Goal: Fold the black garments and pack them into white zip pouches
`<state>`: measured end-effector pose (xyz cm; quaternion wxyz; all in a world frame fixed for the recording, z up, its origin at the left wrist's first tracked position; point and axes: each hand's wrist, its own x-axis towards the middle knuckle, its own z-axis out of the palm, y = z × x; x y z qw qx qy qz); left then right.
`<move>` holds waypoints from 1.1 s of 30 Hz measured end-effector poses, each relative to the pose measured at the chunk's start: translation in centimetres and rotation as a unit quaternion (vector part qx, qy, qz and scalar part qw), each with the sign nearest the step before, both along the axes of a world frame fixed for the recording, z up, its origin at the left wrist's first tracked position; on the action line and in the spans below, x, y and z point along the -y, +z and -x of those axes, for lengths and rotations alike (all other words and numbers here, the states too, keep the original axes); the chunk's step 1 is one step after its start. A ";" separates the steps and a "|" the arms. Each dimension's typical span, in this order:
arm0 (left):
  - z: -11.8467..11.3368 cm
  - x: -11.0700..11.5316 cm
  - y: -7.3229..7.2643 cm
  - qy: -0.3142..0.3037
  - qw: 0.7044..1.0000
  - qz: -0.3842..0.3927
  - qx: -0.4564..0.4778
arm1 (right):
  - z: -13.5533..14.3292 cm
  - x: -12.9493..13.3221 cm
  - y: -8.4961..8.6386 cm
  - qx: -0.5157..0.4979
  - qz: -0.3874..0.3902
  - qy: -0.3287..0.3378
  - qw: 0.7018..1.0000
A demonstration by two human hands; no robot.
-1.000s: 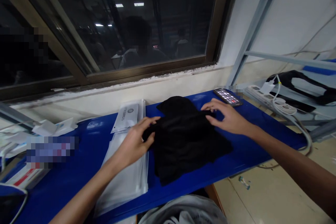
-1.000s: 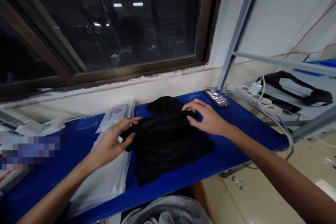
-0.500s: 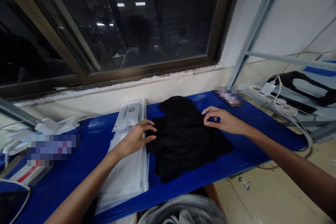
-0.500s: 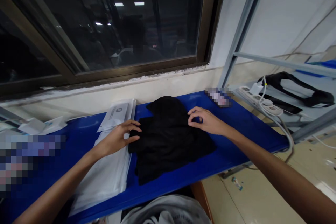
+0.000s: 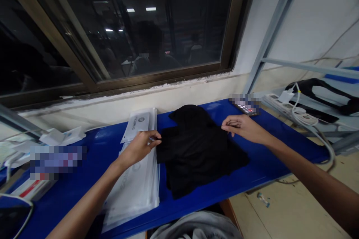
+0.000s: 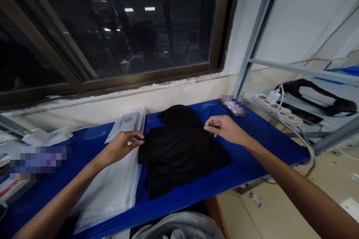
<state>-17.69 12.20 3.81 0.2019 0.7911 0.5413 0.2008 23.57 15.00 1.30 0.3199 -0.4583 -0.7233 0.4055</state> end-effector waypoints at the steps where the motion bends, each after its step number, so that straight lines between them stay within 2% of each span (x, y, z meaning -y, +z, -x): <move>1: 0.0 -0.2 0.0 0.007 1.000 0.003 0.013 | 0.2 -0.2 -0.1 -0.017 -0.002 -0.019 1.000; 4: -0.1 -1.0 -0.2 0.021 0.998 0.015 0.057 | 1.3 -0.8 -0.7 -0.029 -0.032 -0.061 0.997; 9: 0.2 -1.9 -1.1 0.031 0.998 0.026 0.058 | 2.7 -1.9 -2.0 0.084 -0.130 -0.043 0.987; 12: -0.4 -1.1 -1.2 0.045 0.998 -0.047 0.016 | 3.0 -1.8 -2.3 0.133 -0.179 -0.064 0.973; 15: -2.2 0.9 -0.9 0.045 0.985 -0.163 -0.035 | 3.7 -0.2 -1.8 0.169 -0.291 -0.129 0.933; 16: -3.0 1.6 -0.9 0.031 0.979 -0.194 -0.049 | 4.2 0.6 -1.6 0.173 -0.329 -0.130 0.919; 18: -4.6 2.7 -1.2 -0.014 0.971 -0.228 -0.076 | 5.2 2.2 -1.4 0.174 -0.375 -0.079 0.907; 22: -6.1 2.9 -3.0 -0.147 0.958 -0.200 -0.146 | 6.5 3.7 -2.5 0.235 -0.360 0.071 0.900; 25: -5.5 2.2 -4.3 -0.203 0.955 -0.121 -0.177 | 5.5 2.7 -4.0 0.292 -0.305 0.128 0.897; 27: -4.9 1.9 -4.5 -0.208 0.959 -0.077 -0.176 | 4.5 1.8 -4.4 0.318 -0.260 0.143 0.901; 30: -4.7 1.5 -4.0 -0.197 0.967 -0.043 -0.157 | 3.6 1.0 -3.8 0.336 -0.215 0.137 0.907; 33: -5.6 0.5 -3.1 -0.164 0.976 -0.057 -0.132 | 3.8 0.5 -2.7 0.333 -0.234 0.108 0.907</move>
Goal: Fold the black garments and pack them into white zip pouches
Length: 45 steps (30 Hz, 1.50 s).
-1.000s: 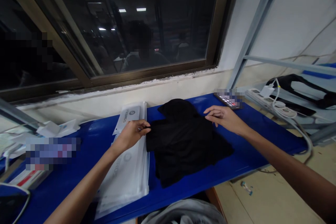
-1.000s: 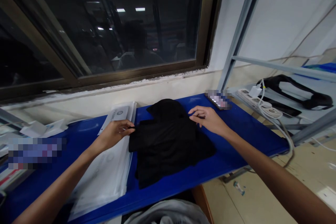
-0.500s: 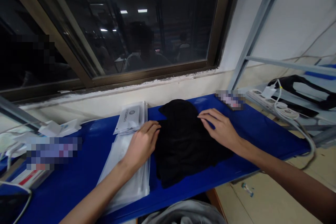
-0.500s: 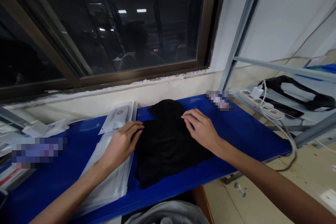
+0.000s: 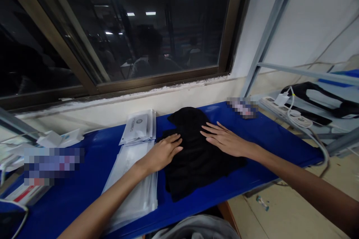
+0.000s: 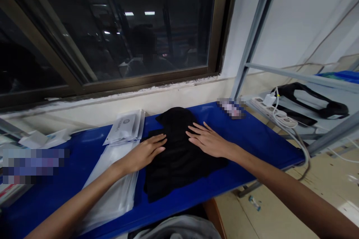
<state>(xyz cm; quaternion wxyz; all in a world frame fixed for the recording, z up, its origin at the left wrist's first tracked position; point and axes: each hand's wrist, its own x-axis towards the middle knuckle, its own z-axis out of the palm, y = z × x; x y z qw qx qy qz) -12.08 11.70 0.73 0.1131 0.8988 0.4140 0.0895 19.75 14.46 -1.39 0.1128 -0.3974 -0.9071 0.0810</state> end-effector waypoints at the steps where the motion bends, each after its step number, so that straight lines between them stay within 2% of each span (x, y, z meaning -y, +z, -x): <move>1: -0.5 -0.5 0.2 0.008 1.000 -0.012 0.011 | 0.2 -0.2 0.3 -0.006 -0.020 -0.008 1.000; 4: -1.9 -2.6 0.6 0.004 0.998 -0.022 0.051 | 1.0 -1.0 1.0 -0.007 -0.061 -0.025 0.998; 9: -3.4 -5.5 0.4 0.021 0.995 0.057 0.081 | 1.6 -1.8 1.2 0.006 -0.056 -0.023 0.998; 14: -3.6 -5.1 0.7 0.011 0.996 0.056 0.068 | 1.7 -1.6 1.7 -0.035 -0.055 -0.013 0.998; 18: -3.5 -4.5 0.8 0.012 0.993 0.042 0.108 | 1.8 -1.5 1.9 -0.057 0.006 -0.031 0.998; 22: -3.4 -4.6 1.3 0.033 0.995 0.051 0.083 | 1.6 -1.7 2.4 -0.075 0.038 -0.049 0.995; 24: -3.4 -4.4 2.2 0.036 0.996 0.005 0.078 | 1.0 -1.7 3.3 -0.085 0.027 -0.042 0.995; 26: -3.7 -3.7 3.4 0.042 0.991 -0.079 0.103 | 0.0 -1.5 4.6 -0.108 -0.003 -0.028 0.994; 29: -4.4 -2.0 4.4 0.071 0.961 -0.229 0.139 | -1.6 -0.3 6.5 -0.189 -0.096 0.014 0.977; 31: -4.8 -0.6 3.9 0.068 0.951 -0.284 0.106 | -2.7 1.1 6.9 -0.207 -0.137 0.058 0.967; 32: -4.9 0.2 3.3 0.047 0.954 -0.289 0.070 | -3.1 1.9 6.8 -0.186 -0.135 0.082 0.970; 34: -5.0 1.9 1.6 -0.019 0.963 -0.268 -0.022 | -4.0 3.5 6.1 -0.101 -0.085 0.123 0.984; 36: -4.9 3.5 -0.1 -0.077 0.960 -0.248 -0.107 | -4.6 4.8 5.4 -0.023 -0.019 0.147 0.989; 38: -4.7 4.8 -1.4 -0.095 0.951 -0.250 -0.156 | -4.6 5.4 5.3 -0.009 0.022 0.152 0.988; 41: -4.8 5.8 -2.0 -0.102 0.945 -0.256 -0.176 | -2.7 4.4 6.7 -0.097 0.010 0.130 0.987; 43: -4.9 5.9 -1.8 -0.108 0.945 -0.251 -0.182 | 0.1 2.4 7.7 -0.167 -0.021 0.118 0.979; 45: -5.2 5.9 -1.4 -0.110 0.946 -0.243 -0.187 | 3.8 -0.4 7.9 -0.204 -0.036 0.119 0.971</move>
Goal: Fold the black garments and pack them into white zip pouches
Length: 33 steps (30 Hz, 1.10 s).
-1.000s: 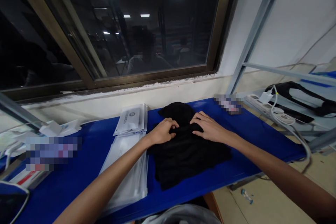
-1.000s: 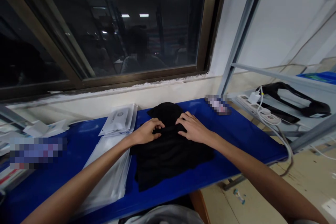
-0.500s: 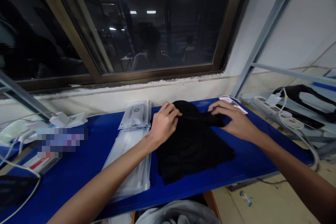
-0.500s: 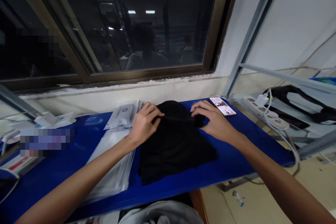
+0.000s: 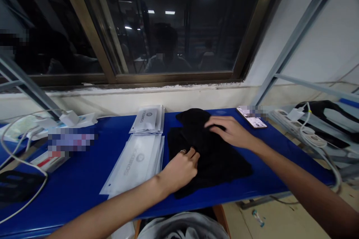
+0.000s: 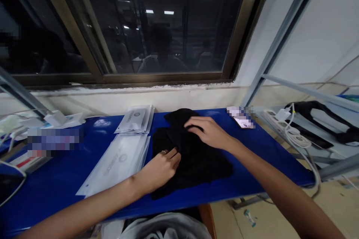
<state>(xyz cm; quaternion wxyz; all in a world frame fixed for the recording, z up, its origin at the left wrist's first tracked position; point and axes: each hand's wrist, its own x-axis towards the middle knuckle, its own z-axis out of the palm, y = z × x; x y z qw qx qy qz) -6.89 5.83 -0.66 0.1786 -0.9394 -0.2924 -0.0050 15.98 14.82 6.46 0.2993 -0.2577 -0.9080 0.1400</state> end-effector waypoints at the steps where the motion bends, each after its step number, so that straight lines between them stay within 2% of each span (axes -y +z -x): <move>1: -0.1 0.0 0.2 0.001 1.000 0.004 -0.003 | 1.9 -1.5 -0.3 -0.009 -0.006 0.004 1.000; 4: -0.3 0.0 0.5 0.003 1.000 0.011 -0.006 | 6.8 -5.3 -2.6 0.058 -0.012 -0.001 0.998; 7: -0.3 0.2 0.4 0.002 1.000 0.015 0.000 | 9.2 -6.9 -5.3 0.158 -0.005 -0.024 0.987; 9: -0.2 0.2 0.5 0.002 1.000 0.017 0.006 | 9.6 -6.8 -6.4 0.166 -0.008 -0.029 0.986; 12: 0.3 -0.3 1.3 0.003 0.999 0.030 0.039 | 9.4 -6.4 -7.0 0.139 -0.018 -0.017 0.990; 16: 1.6 -2.6 2.6 0.060 0.993 -0.003 0.098 | 9.0 -6.5 -7.2 0.113 0.003 -0.013 0.994; 19: 2.4 -4.6 2.2 0.069 0.994 0.002 0.080 | 8.7 -7.5 -7.3 0.045 0.027 -0.023 0.998; 21: 2.7 -5.6 1.4 0.065 0.995 0.012 0.074 | 8.2 -8.1 -6.7 -0.050 0.066 -0.051 0.995; 23: 2.9 -6.3 0.8 0.066 0.994 0.019 0.088 | 7.4 -8.4 -5.2 -0.140 0.109 -0.071 0.982; 24: 3.1 -6.5 0.7 0.066 0.992 0.028 0.103 | 7.0 -8.3 -4.1 -0.167 0.129 -0.064 0.975; 26: 3.6 -6.8 1.1 0.070 0.980 0.059 0.176 | 6.0 -7.5 -1.5 -0.175 0.163 -0.006 0.971; 28: 4.5 -7.1 2.2 0.083 0.942 0.104 0.309 | 5.2 -5.9 1.2 -0.139 0.176 0.082 0.971; 30: 5.7 -7.2 3.5 0.099 0.878 0.151 0.442 | 4.7 -4.1 3.2 -0.081 0.144 0.140 0.976; 32: 6.9 -7.1 4.7 0.107 0.831 0.191 0.511 | 4.8 -2.5 4.2 -0.031 0.093 0.142 0.985; 33: 7.4 -7.1 5.1 0.110 0.821 0.208 0.521 | 5.0 -1.9 4.3 -0.019 0.077 0.126 0.989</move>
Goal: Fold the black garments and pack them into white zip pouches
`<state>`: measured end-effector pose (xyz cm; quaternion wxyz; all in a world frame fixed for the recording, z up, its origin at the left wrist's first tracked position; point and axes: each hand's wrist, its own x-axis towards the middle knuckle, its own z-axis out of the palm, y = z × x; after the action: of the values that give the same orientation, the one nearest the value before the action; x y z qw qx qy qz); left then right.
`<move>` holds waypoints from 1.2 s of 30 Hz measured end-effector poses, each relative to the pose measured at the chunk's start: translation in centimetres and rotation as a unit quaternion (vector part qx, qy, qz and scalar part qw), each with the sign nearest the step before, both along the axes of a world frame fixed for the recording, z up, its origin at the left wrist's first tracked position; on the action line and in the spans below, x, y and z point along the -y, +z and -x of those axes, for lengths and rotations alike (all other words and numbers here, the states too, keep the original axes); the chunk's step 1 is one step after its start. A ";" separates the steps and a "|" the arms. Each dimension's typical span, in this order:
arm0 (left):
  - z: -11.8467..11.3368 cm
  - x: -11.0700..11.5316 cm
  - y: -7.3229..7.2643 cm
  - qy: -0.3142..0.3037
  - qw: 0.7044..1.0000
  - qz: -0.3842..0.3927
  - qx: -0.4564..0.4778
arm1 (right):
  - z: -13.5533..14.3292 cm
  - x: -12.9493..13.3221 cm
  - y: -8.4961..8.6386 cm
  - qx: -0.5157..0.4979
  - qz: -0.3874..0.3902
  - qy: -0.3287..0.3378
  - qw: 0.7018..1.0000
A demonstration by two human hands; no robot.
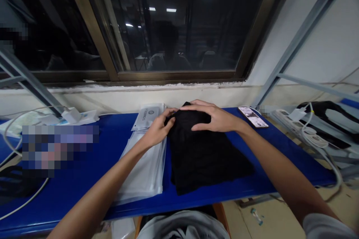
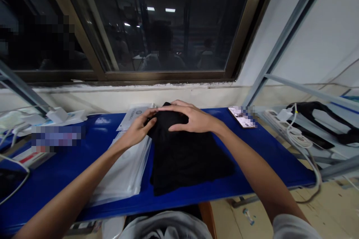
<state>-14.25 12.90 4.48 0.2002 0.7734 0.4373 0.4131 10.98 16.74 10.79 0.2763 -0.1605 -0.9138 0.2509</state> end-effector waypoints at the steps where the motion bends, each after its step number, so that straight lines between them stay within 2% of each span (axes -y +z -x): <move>1: 0.4 0.1 0.3 -0.006 1.000 0.012 0.002 | 0.3 0.4 -0.1 0.001 -0.004 -0.019 1.000; 7: 1.7 0.6 0.7 -0.036 0.998 0.044 -0.026 | 1.7 0.2 -2.1 -0.037 0.136 -0.075 0.987; 12: 2.2 0.3 0.4 -0.020 0.993 0.007 -0.115 | 1.3 -1.1 -2.5 -0.082 0.172 -0.137 0.972; 15: 2.3 0.0 0.2 -0.010 0.993 -0.012 -0.119 | 0.9 -1.9 -2.5 -0.060 0.202 -0.123 0.970; 18: 2.3 0.0 0.4 -0.017 0.997 -0.025 -0.075 | 0.5 -2.2 -2.6 -0.008 0.235 -0.078 0.969; 20: 2.4 0.1 0.7 -0.029 0.998 -0.026 -0.047 | 0.5 -2.0 -2.6 0.025 0.202 -0.087 0.975; 23: 2.1 0.6 1.1 -0.053 0.997 -0.014 -0.046 | 1.3 -1.0 -3.2 0.061 0.078 -0.114 0.988; 25: 1.6 1.2 1.3 -0.075 0.995 -0.003 -0.060 | 2.2 -0.2 -4.0 0.083 0.036 -0.105 0.990; 30: 0.3 2.0 1.9 -0.117 0.992 -0.007 -0.040 | 3.8 0.2 -5.8 0.124 0.084 -0.077 0.986; 32: 1.0 2.0 2.4 -0.083 0.996 -0.020 -0.019 | 3.5 -0.2 -5.9 0.113 0.143 -0.064 0.981; 34: 2.3 2.5 2.8 0.018 0.999 -0.024 -0.012 | 3.1 -0.6 -5.6 0.062 0.227 -0.084 0.968; 36: 3.6 3.8 2.5 0.139 0.988 0.001 -0.061 | 2.8 -0.9 -5.1 -0.034 0.334 -0.124 0.934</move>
<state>-17.87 9.09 6.98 0.1148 0.7288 0.5522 0.3882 8.15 17.60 5.71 0.2661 -0.3466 -0.7404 0.5108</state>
